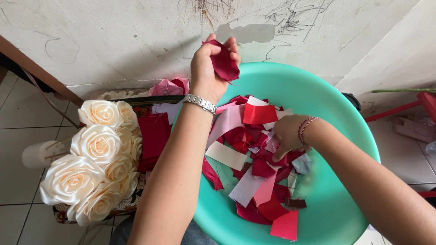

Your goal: The person sorts through a variety of pink and red ribbon strips in a green plastic basin, picking out specific pieces and stacking them on a table next to a bunch of artificial cream roses.

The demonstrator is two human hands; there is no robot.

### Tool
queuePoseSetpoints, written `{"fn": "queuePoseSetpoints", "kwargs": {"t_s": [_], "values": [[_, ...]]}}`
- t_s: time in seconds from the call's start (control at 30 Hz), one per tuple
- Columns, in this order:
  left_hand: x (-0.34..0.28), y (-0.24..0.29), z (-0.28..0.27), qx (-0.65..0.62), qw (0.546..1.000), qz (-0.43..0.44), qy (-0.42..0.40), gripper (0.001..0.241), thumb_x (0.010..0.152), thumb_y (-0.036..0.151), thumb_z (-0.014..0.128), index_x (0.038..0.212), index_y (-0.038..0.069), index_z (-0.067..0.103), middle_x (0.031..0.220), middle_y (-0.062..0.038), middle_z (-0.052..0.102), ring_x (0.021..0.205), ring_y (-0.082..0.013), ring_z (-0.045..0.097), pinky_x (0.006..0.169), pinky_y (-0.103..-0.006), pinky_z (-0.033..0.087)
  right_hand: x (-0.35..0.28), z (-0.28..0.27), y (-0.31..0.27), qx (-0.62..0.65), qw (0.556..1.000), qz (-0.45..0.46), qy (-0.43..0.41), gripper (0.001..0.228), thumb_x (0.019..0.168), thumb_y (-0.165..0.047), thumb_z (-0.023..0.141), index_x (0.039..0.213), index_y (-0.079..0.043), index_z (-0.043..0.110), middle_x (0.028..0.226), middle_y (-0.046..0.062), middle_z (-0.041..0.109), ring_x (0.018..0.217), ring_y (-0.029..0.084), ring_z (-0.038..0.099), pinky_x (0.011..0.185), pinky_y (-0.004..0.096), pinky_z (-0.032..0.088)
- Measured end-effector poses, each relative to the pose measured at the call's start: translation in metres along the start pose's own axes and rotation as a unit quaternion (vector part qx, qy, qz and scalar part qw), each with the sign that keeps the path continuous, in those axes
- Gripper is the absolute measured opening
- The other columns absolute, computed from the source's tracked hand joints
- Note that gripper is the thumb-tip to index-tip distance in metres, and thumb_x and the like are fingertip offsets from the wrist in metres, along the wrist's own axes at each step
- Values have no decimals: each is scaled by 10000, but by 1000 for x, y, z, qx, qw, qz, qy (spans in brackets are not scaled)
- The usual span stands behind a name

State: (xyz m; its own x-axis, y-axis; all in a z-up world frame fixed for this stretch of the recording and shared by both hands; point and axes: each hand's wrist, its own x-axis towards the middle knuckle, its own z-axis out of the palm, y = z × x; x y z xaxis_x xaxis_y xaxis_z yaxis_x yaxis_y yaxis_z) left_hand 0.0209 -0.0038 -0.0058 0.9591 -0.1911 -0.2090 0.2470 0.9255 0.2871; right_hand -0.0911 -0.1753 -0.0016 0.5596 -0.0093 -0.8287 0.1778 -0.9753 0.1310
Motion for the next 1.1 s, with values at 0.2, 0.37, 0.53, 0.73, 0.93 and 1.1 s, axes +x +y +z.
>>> {"fn": "queuePoseSetpoints", "kwargs": {"t_s": [0.2,0.37,0.53,0.73,0.93,1.1], "values": [[-7,4,8,59,997,43,-8,638,840,-100,411,1430,144,420,990,-292,658,709,-323,627,599,-391,534,7,1,-4,32,978,-161,129,355,824,-590,745,847,-236,747,845,-145,804,799,13,707,708,217,495],[-6,0,7,66,996,48,-22,536,919,-81,420,1413,127,440,988,-282,673,757,-338,648,677,-428,596,43,5,8,88,869,-252,417,655,680,-596,876,1123,-228,564,1175,17,546,1010,248,528,845,433,451],[-4,-4,5,93,993,52,-44,526,944,-41,423,1437,141,430,984,-262,668,739,-321,636,685,-429,585,50,14,-7,-78,916,-192,345,1174,667,-692,866,1605,-392,227,1679,67,105,1421,359,312,1016,601,471],[-7,-5,6,171,979,54,-98,453,955,-64,442,1389,62,467,859,-183,667,620,-265,620,551,-385,544,55,16,0,-36,932,-255,255,619,855,-396,771,1413,-269,535,1414,24,490,1163,285,519,929,476,517],[-9,-7,10,217,971,43,-90,503,902,-14,449,1393,86,491,883,-164,659,614,-244,604,507,-354,488,8,-4,15,111,953,-219,178,169,934,-337,652,900,-201,746,858,-62,680,791,107,618,770,256,488],[-5,-8,8,215,972,45,-88,509,892,-34,444,1386,77,497,885,-170,668,608,-250,608,495,-359,485,-9,-11,52,212,941,-122,236,284,973,-370,593,1008,-222,832,703,-19,776,642,107,613,637,273,484]]}}
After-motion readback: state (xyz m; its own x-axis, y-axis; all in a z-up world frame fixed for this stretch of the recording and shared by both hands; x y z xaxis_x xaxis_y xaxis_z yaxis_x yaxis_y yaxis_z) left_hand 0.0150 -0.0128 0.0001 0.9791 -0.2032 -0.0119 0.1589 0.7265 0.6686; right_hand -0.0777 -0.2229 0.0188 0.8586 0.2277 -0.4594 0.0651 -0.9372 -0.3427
